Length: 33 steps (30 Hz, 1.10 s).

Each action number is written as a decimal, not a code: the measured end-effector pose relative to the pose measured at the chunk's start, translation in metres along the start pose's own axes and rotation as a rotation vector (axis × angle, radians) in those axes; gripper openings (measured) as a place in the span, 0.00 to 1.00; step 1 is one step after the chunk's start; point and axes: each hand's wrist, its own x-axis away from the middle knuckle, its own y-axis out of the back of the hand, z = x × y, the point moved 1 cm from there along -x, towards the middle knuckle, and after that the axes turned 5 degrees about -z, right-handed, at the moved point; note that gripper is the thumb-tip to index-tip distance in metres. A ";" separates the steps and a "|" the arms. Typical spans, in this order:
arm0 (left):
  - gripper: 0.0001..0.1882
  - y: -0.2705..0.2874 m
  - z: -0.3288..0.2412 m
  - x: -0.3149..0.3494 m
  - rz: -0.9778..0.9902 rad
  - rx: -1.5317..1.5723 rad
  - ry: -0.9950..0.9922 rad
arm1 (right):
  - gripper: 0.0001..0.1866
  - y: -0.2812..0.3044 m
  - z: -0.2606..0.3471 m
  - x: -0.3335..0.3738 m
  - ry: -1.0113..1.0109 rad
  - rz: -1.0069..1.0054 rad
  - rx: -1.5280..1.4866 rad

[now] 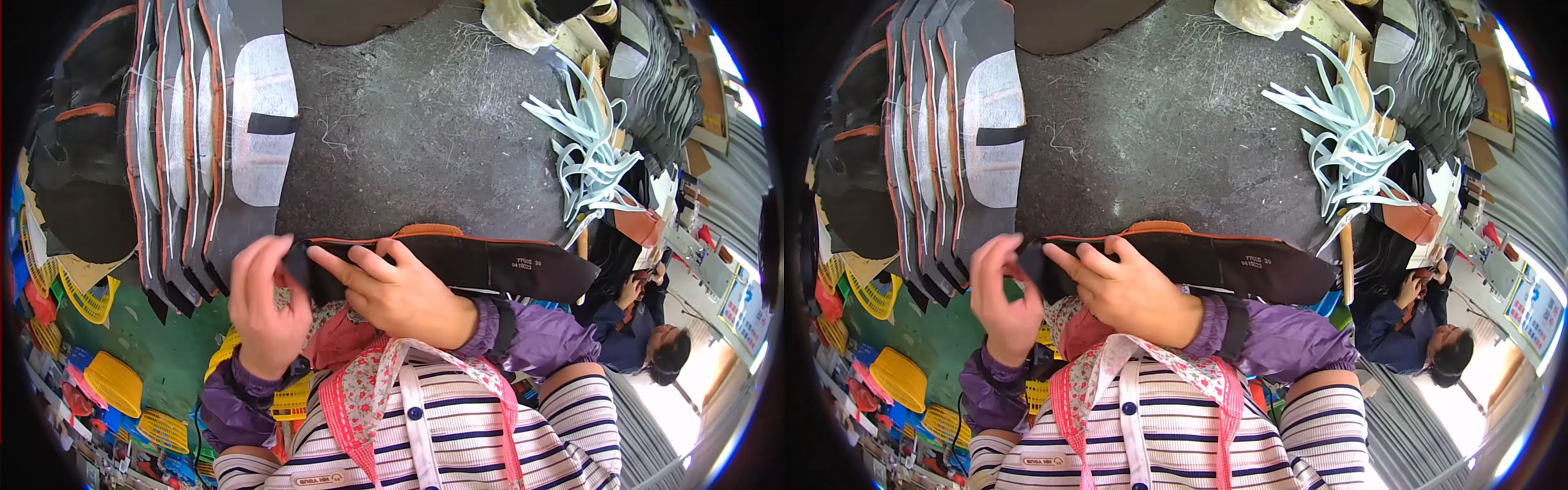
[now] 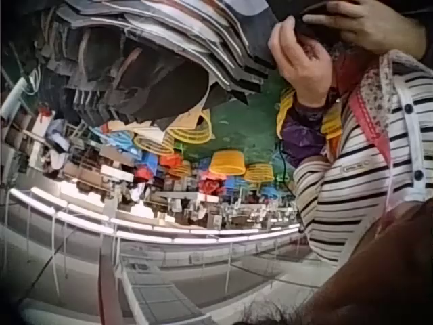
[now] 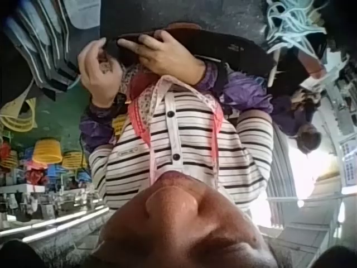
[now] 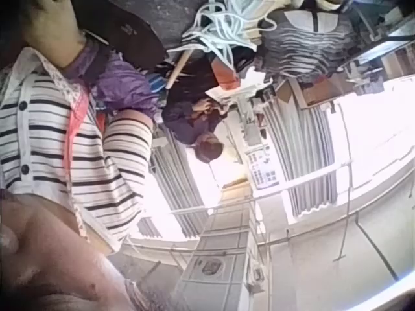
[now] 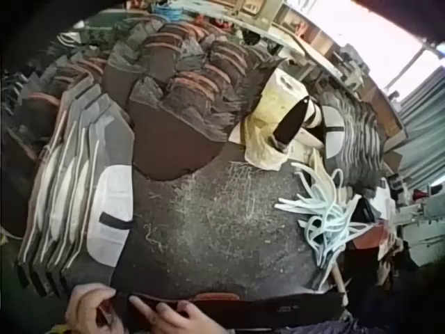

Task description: The person picks up a shoe upper, hammers the edges flat, and then applies a white strip along the inner edge, folding the material over it by hand.

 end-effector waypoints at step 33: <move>0.11 -0.062 -0.071 -0.019 0.417 -0.092 -0.429 | 0.24 0.063 -0.059 0.077 -0.125 0.132 -0.234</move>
